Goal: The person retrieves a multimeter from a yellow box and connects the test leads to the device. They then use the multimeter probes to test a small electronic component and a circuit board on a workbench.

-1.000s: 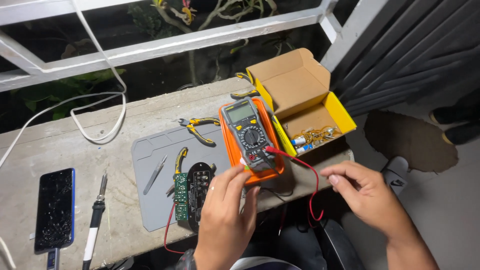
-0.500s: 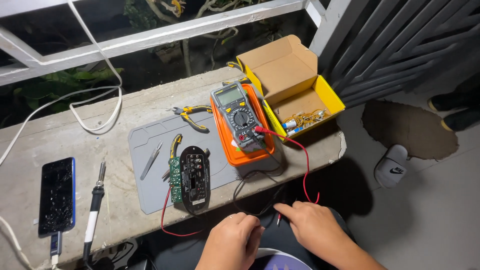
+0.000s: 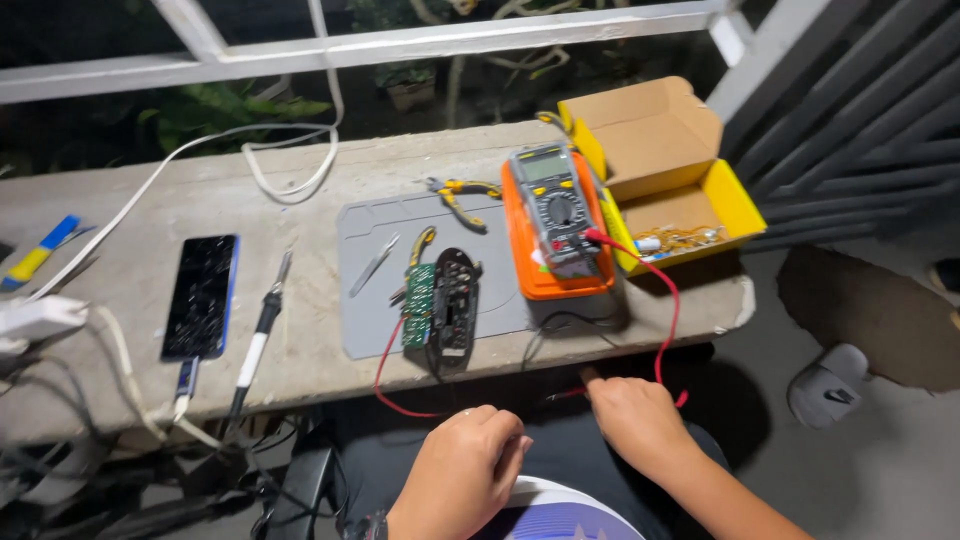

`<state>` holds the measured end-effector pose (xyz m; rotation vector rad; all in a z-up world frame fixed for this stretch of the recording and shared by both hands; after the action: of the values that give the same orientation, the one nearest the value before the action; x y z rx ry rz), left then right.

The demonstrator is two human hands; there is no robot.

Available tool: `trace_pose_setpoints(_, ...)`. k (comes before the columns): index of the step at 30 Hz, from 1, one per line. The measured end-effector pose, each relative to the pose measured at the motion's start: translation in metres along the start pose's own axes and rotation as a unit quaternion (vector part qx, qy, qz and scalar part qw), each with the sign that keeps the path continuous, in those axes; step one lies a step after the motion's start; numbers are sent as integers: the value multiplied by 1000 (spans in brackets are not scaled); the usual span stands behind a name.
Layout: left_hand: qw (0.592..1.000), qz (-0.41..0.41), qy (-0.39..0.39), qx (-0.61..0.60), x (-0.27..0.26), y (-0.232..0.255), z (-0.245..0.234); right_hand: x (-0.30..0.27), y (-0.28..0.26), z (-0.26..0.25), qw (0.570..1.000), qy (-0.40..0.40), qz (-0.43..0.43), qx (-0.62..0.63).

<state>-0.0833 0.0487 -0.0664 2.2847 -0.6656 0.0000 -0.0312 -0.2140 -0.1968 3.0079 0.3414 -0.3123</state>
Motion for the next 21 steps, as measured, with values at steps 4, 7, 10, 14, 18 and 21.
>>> trace_pose_setpoints(4,999,-26,3,-38,-11,6,-19,-23,-15,-27,999,-42,-11,-9)
trace_pose_setpoints(7,994,-84,7,-75,-19,8,-40,-38,-21,-9,994,-67,-82,-37)
trace_pose_setpoints(10,992,-93,50,-75,-31,3,-54,-29,-23,-12,985,-147,-65,-59)
trace_pose_setpoints(14,985,-137,74,-81,-48,6,-79,-25,-29,-41,985,-118,-93,-86)
trace_pose_setpoints(18,966,-166,113,-162,-66,12,-100,-41,-75,-116,962,-67,-217,150)
trace_pose_setpoints(21,949,-147,168,-224,-75,13,-111,-55,-120,-203,878,88,-343,322)
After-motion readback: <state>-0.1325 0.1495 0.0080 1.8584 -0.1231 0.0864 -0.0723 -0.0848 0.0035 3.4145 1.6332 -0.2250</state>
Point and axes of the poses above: each hand's wrist, its own x-axis towards the middle knuckle, its own z-axis out of the palm, y = z × x, the point moved 6 cm from there along x, towards the middle knuckle, and after that the axes turned 5 degrees about z, right-handed, at the moved point
